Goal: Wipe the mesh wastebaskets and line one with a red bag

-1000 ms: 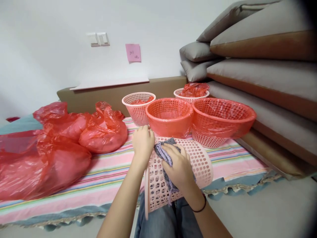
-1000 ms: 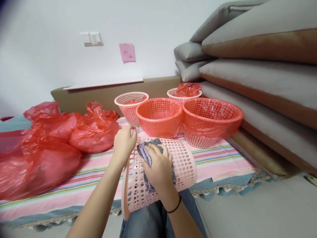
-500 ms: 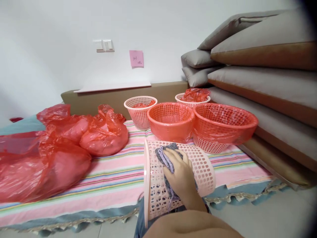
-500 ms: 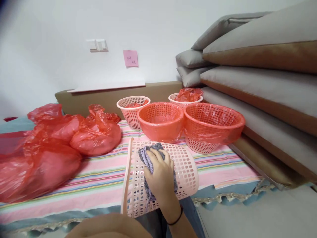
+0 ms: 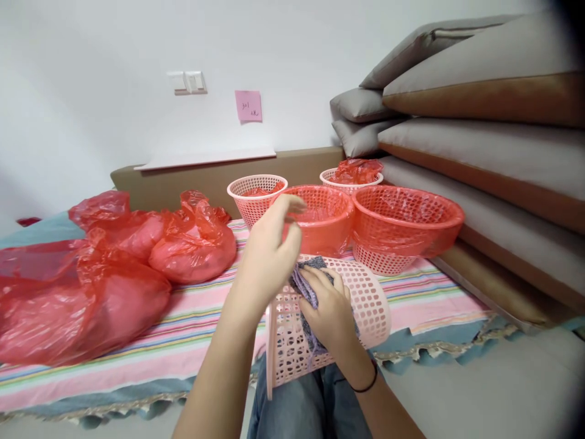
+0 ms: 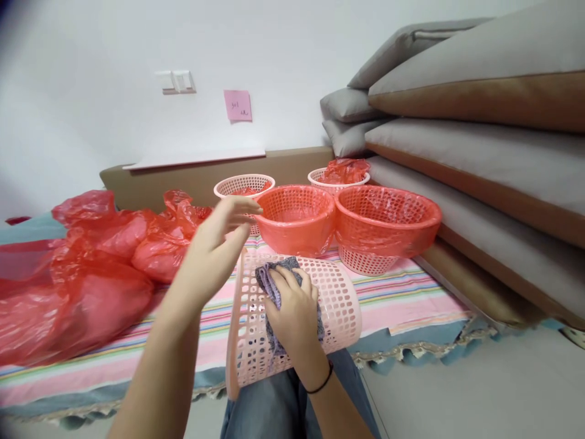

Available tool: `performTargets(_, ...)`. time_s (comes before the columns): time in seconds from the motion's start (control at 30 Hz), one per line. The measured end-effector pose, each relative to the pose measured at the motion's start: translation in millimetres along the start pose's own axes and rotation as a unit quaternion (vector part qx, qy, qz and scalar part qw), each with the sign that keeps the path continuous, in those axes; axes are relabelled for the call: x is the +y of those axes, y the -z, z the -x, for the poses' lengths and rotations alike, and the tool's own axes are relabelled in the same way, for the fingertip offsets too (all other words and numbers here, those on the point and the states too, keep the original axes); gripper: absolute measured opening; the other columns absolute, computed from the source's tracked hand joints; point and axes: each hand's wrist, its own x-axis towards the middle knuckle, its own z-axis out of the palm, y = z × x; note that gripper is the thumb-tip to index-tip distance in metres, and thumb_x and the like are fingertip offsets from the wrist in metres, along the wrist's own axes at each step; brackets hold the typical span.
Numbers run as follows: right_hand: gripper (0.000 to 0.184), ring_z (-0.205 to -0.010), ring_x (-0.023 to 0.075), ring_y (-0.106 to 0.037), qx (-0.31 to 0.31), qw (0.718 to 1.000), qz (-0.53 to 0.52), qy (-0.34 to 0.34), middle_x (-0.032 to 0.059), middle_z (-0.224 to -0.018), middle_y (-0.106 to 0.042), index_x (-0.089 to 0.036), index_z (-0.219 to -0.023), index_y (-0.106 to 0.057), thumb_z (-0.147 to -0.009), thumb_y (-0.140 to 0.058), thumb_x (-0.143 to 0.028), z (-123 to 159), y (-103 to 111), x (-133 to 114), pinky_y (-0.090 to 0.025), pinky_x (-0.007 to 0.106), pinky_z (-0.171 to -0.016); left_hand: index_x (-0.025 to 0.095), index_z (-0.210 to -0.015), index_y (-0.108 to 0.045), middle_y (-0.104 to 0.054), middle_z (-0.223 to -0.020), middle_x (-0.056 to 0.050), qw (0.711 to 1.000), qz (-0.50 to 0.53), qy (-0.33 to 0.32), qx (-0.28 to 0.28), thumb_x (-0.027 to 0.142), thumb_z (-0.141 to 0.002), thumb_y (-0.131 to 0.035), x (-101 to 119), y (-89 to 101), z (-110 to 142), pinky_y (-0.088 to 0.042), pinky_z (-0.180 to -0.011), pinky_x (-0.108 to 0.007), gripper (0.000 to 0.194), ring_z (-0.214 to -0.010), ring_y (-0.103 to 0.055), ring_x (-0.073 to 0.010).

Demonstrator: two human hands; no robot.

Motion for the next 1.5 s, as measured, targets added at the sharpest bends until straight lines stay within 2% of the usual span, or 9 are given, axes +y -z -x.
performTargets(0.13,0.05,-0.129,0.033,-0.042,-0.015,0.999,-0.036,-0.035,0.0003,-0.138,-0.061,-0.024,-0.129,-0.063,-0.08,-0.057,-0.015,4.8,-1.2,-2.4,-0.037,0.055,-0.108,0.008,-0.118,-0.062,-0.066,-0.121,-0.02,0.976,-0.116,0.154,-0.102,0.03,-0.101,-0.039,-41.0,-45.7,-61.2,-0.047,-0.1,-0.051,0.036,-0.115,-0.061,-0.0312)
performTargets(0.27,0.051,-0.13,0.032,-0.041,-0.035,0.999,-0.039,-0.008,0.0003,-0.142,-0.057,-0.023,-0.133,-0.061,-0.082,-0.055,-0.019,8.3,0.6,4.3,-0.036,0.053,-0.11,0.017,-0.121,-0.061,-0.063,-0.123,-0.01,0.953,-0.143,0.198,-0.179,0.038,-0.095,-0.06,-71.1,-76.1,-74.2,-0.053,-0.093,-0.048,0.034,-0.108,-0.063,-0.0239)
performTargets(0.4,0.054,-0.13,0.031,-0.041,-0.04,0.999,-0.005,-0.017,-0.0009,-0.142,-0.057,-0.023,-0.134,-0.06,-0.081,-0.055,-0.02,2.8,11.8,38.0,-0.035,0.051,-0.113,0.018,-0.122,-0.061,-0.062,-0.126,-0.01,0.942,-0.159,0.202,-0.214,0.037,-0.095,-0.059,-76.3,-79.7,-72.3,-0.053,-0.094,-0.047,0.033,-0.11,-0.062,-0.024)
performTargets(0.67,0.053,-0.118,0.0327,-0.055,0.047,0.982,0.032,-0.178,0.0125,-0.135,-0.062,-0.013,-0.132,-0.061,-0.085,-0.047,-0.033,-3.5,38.7,121.9,-0.041,0.053,-0.103,0.018,-0.121,-0.061,-0.062,-0.124,-0.01,0.94,-0.149,0.187,-0.242,0.038,-0.095,-0.059,-76.3,-79.6,-69.7,-0.053,-0.093,-0.047,0.033,-0.109,-0.062,-0.0238)
performTargets(0.8,0.048,-0.12,0.0385,-0.048,0.039,0.981,0.077,-0.171,0.0044,-0.137,-0.061,-0.023,-0.128,-0.065,-0.084,-0.05,-0.033,-5.8,30.1,72.2,-0.039,0.061,-0.099,0.018,-0.12,-0.061,-0.062,-0.125,-0.01,0.938,-0.155,0.193,-0.241,0.037,-0.095,-0.06,-75.1,-79.8,-68.7,-0.053,-0.093,-0.046,0.032,-0.109,-0.062,-0.0236)
performTargets(0.97,0.053,-0.127,0.0339,-0.044,-0.033,0.999,-0.008,0.023,0.0009,-0.141,-0.059,-0.025,-0.132,-0.061,-0.079,-0.054,-0.021,0.7,6.4,-27.3,-0.037,0.055,-0.103,0.018,-0.121,-0.061,-0.062,-0.126,-0.01,0.936,-0.168,0.201,-0.234,0.037,-0.095,-0.06,-77.6,-78.6,-65.8,-0.054,-0.092,-0.046,0.033,-0.109,-0.062,-0.0237)
performTargets(1.07,0.053,-0.128,0.0322,-0.044,-0.025,0.999,-0.014,0.034,-0.0005,-0.142,-0.058,-0.026,-0.133,-0.059,-0.081,-0.054,-0.02,6.4,3.0,-37.5,-0.037,0.053,-0.103,0.018,-0.121,-0.061,-0.062,-0.125,-0.01,0.937,-0.171,0.203,-0.229,0.037,-0.095,-0.06,-78.2,-78.1,-64.1,-0.054,-0.091,-0.045,0.033,-0.108,-0.063,-0.0235)
performTargets(1.37,0.046,-0.118,0.0324,-0.05,0.028,0.989,0.087,-0.114,0.0007,-0.136,-0.062,-0.025,-0.129,-0.064,-0.086,-0.049,-0.034,3.5,31.6,78.9,-0.04,0.053,-0.103,0.017,-0.124,-0.059,-0.062,-0.125,-0.01,0.96,-0.164,0.157,-0.161,0.033,-0.095,-0.059,-68.4,-76.1,-55.3,-0.054,-0.093,-0.046,0.032,-0.109,-0.063,-0.0231)
performTargets(1.5,0.048,-0.117,0.0317,-0.051,0.046,0.982,0.105,-0.148,0.0048,-0.137,-0.061,-0.022,-0.129,-0.062,-0.088,-0.046,-0.037,8.4,37.3,104.1,-0.041,0.051,-0.101,0.014,-0.128,-0.055,-0.063,-0.126,-0.013,0.966,-0.181,0.131,-0.127,0.017,-0.1,-0.045,-61.6,-72.6,-46.5,-0.053,-0.093,-0.042,0.03,-0.11,-0.064,-0.0235)
